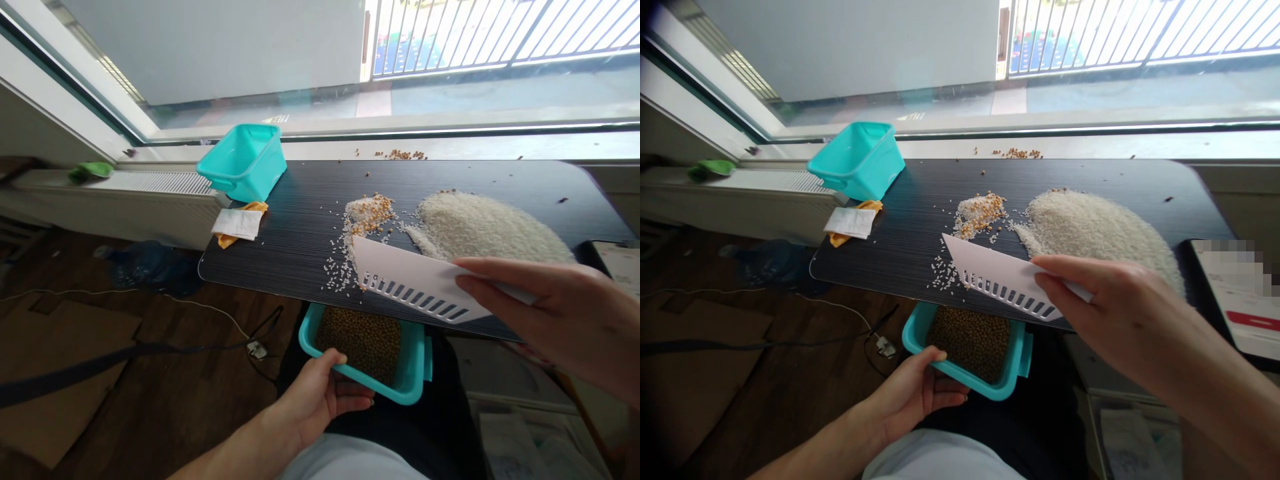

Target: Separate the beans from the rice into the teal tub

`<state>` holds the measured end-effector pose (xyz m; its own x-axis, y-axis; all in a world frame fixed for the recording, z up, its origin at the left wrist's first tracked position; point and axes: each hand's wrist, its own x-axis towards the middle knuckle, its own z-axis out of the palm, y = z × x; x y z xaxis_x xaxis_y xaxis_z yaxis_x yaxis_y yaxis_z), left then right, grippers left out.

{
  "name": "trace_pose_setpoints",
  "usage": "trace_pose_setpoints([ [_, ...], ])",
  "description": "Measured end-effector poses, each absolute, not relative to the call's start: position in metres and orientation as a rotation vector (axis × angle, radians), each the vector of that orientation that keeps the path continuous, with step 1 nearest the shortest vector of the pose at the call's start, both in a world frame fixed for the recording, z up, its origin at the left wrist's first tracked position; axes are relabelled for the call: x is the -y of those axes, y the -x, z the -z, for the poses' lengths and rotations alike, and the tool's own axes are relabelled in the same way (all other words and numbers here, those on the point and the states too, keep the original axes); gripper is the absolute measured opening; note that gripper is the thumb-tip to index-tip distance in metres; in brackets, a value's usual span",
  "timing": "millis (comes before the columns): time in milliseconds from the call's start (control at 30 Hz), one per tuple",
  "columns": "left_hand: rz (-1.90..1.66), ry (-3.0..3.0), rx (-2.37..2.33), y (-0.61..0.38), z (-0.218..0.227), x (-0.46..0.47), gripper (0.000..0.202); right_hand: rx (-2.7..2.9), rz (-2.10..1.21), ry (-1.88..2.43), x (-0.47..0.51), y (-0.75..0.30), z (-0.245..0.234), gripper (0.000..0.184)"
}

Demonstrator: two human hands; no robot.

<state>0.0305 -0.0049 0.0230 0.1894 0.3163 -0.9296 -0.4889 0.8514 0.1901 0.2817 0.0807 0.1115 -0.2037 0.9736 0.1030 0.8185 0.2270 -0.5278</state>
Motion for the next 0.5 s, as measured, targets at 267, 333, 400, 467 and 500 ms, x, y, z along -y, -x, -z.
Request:
trace_pose_setpoints([
  [267, -0.576, 0.159, -1.262, -0.03, -0.024, 0.005, 0.02, 2.136, -0.458, 1.642, -0.076, -0.282, -0.113, 0.041],
  [333, -0.581, 0.156, -1.257, -0.03, -0.023, 0.006, 0.02, 2.172, -0.467, 1.608, -0.077, -0.275, -0.115, 0.039],
  [400, -0.583, 0.155, -1.252, -0.03, -0.022, 0.006, 0.019, 2.206, -0.477, 1.569, -0.077, -0.271, -0.116, 0.039],
  [467, -0.585, 0.151, -1.242, -0.029, -0.022, 0.006, 0.019, 2.199, -0.474, 1.556, -0.075, -0.271, -0.115, 0.04],
  [500, -0.583, 0.149, -1.237, -0.029, -0.021, 0.006, 0.019, 2.172, -0.454, 1.583, -0.074, -0.272, -0.114, 0.041],
])
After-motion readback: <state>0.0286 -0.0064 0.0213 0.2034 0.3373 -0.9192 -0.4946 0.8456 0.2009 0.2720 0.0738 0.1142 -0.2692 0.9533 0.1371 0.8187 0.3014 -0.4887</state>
